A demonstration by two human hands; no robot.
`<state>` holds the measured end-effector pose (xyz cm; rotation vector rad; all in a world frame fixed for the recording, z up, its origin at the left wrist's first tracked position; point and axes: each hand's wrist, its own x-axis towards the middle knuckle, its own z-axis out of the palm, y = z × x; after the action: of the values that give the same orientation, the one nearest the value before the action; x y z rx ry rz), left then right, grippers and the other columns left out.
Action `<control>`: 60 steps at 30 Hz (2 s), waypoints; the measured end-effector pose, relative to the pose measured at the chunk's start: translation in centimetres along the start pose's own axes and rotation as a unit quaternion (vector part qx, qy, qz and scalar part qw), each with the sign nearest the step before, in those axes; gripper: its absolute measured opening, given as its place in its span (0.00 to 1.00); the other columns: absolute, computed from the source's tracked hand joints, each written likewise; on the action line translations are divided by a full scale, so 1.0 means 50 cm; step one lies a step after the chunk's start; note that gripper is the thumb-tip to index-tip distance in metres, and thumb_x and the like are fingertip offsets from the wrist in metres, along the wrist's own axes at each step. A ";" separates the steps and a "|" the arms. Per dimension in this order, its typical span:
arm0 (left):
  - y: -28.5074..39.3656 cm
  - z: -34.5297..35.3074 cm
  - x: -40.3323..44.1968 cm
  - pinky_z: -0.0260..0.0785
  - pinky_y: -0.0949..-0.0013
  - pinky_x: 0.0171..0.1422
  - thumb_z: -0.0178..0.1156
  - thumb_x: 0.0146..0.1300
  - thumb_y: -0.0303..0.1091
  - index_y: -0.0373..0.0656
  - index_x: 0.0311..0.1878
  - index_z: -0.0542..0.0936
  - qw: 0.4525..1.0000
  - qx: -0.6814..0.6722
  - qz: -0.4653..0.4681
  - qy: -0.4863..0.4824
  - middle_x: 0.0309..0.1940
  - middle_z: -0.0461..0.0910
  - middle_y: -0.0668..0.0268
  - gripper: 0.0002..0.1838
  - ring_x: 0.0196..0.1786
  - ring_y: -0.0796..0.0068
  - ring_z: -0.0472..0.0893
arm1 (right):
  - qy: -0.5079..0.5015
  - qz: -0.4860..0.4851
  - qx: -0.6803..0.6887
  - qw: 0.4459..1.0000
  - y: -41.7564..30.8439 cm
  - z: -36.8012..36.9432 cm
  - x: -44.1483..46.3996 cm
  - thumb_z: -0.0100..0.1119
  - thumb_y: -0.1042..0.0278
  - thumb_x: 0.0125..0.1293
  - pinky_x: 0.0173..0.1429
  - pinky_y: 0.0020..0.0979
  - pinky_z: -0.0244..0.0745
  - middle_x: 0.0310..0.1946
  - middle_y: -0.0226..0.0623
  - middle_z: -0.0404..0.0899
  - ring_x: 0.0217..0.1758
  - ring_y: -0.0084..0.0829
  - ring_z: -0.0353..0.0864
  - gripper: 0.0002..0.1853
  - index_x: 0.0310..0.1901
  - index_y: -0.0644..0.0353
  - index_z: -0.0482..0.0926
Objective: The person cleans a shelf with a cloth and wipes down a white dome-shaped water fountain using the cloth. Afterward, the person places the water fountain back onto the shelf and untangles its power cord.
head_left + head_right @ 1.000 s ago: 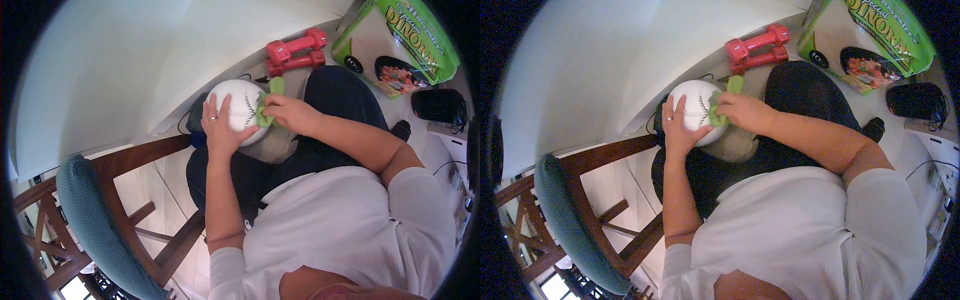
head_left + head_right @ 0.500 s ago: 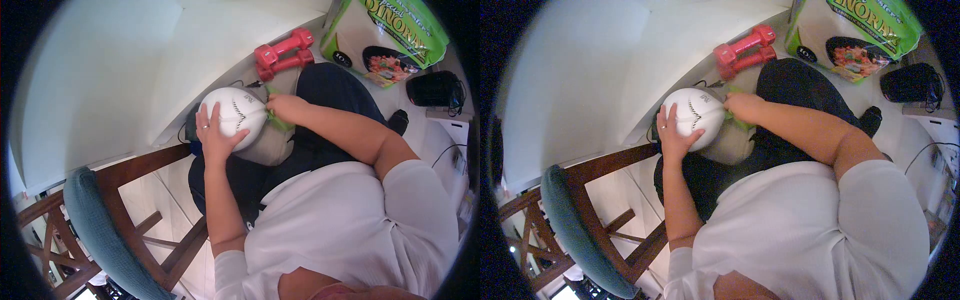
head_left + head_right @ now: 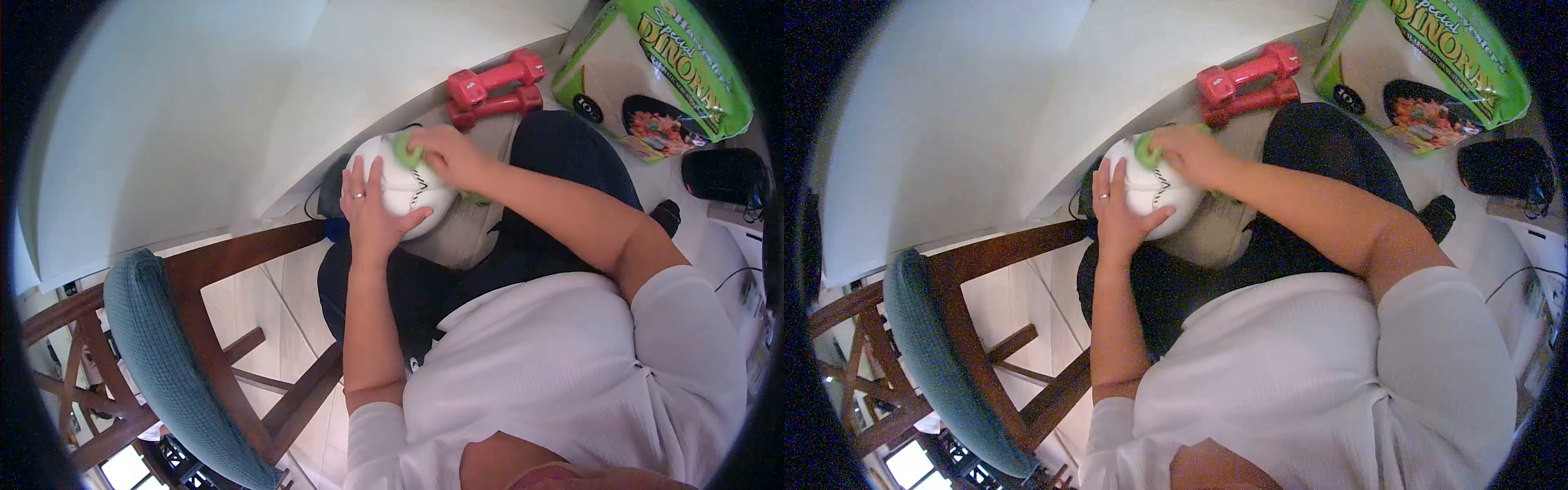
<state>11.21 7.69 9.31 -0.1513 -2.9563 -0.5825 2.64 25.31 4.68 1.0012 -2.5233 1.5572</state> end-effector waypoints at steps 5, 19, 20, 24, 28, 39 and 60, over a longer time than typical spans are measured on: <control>-0.007 0.002 -0.001 0.50 0.46 0.66 0.75 0.27 0.57 0.46 0.63 0.64 1.000 -0.026 -0.002 0.006 0.66 0.56 0.51 0.55 0.68 0.42 0.54 | 0.035 -0.031 -0.025 0.999 0.016 0.007 0.007 0.50 0.80 0.53 0.54 0.40 0.67 0.41 0.44 0.75 0.47 0.46 0.72 0.14 0.43 0.57 0.75; -0.008 -0.004 0.001 0.49 0.49 0.68 0.76 0.25 0.54 0.46 0.62 0.65 0.999 -0.037 0.005 -0.008 0.66 0.57 0.53 0.55 0.68 0.45 0.53 | 0.015 -0.126 -0.066 0.990 -0.006 -0.007 -0.006 0.51 0.82 0.52 0.55 0.39 0.66 0.46 0.39 0.73 0.52 0.45 0.69 0.14 0.41 0.58 0.76; -0.008 -0.006 0.001 0.49 0.49 0.68 0.76 0.25 0.54 0.46 0.62 0.65 0.999 -0.036 0.006 -0.008 0.66 0.57 0.53 0.55 0.68 0.45 0.53 | 0.018 -0.068 -0.034 0.997 0.007 -0.001 -0.003 0.51 0.82 0.51 0.55 0.39 0.65 0.46 0.39 0.73 0.52 0.45 0.69 0.15 0.41 0.58 0.76; 0.000 -0.016 0.006 0.49 0.51 0.70 0.77 0.25 0.49 0.44 0.63 0.63 0.999 -0.017 -0.008 -0.038 0.67 0.55 0.51 0.56 0.68 0.45 0.54 | 0.028 -0.028 -0.021 0.999 0.013 0.001 0.002 0.51 0.83 0.51 0.56 0.39 0.65 0.47 0.39 0.73 0.52 0.45 0.69 0.15 0.41 0.58 0.76; -0.003 -0.011 0.004 0.48 0.50 0.70 0.77 0.25 0.49 0.44 0.63 0.63 0.999 -0.017 0.001 -0.031 0.67 0.55 0.52 0.56 0.68 0.45 0.54 | 0.026 -0.087 -0.036 0.995 -0.002 0.001 -0.008 0.50 0.84 0.50 0.56 0.41 0.65 0.45 0.40 0.73 0.51 0.46 0.70 0.16 0.41 0.58 0.76; -0.008 -0.007 0.003 0.48 0.48 0.68 0.77 0.25 0.52 0.47 0.63 0.64 0.999 -0.033 0.001 -0.024 0.67 0.55 0.55 0.56 0.69 0.46 0.53 | -0.027 0.232 0.050 0.971 0.108 0.014 -0.002 0.52 0.69 0.56 0.57 0.42 0.66 0.46 0.48 0.74 0.52 0.49 0.72 0.14 0.45 0.60 0.77; -0.042 0.009 -0.015 0.44 0.43 0.69 0.75 0.25 0.57 0.36 0.68 0.49 0.994 -0.101 -0.025 0.019 0.68 0.51 0.46 0.67 0.70 0.50 0.54 | -0.148 -0.098 -0.167 0.970 -0.103 0.005 -0.026 0.48 0.56 0.64 0.58 0.55 0.57 0.56 0.28 0.72 0.62 0.36 0.64 0.14 0.48 0.40 0.78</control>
<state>11.63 5.87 7.99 -0.0825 -2.8664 -0.8809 6.44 24.24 8.23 1.4606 -2.6416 0.9500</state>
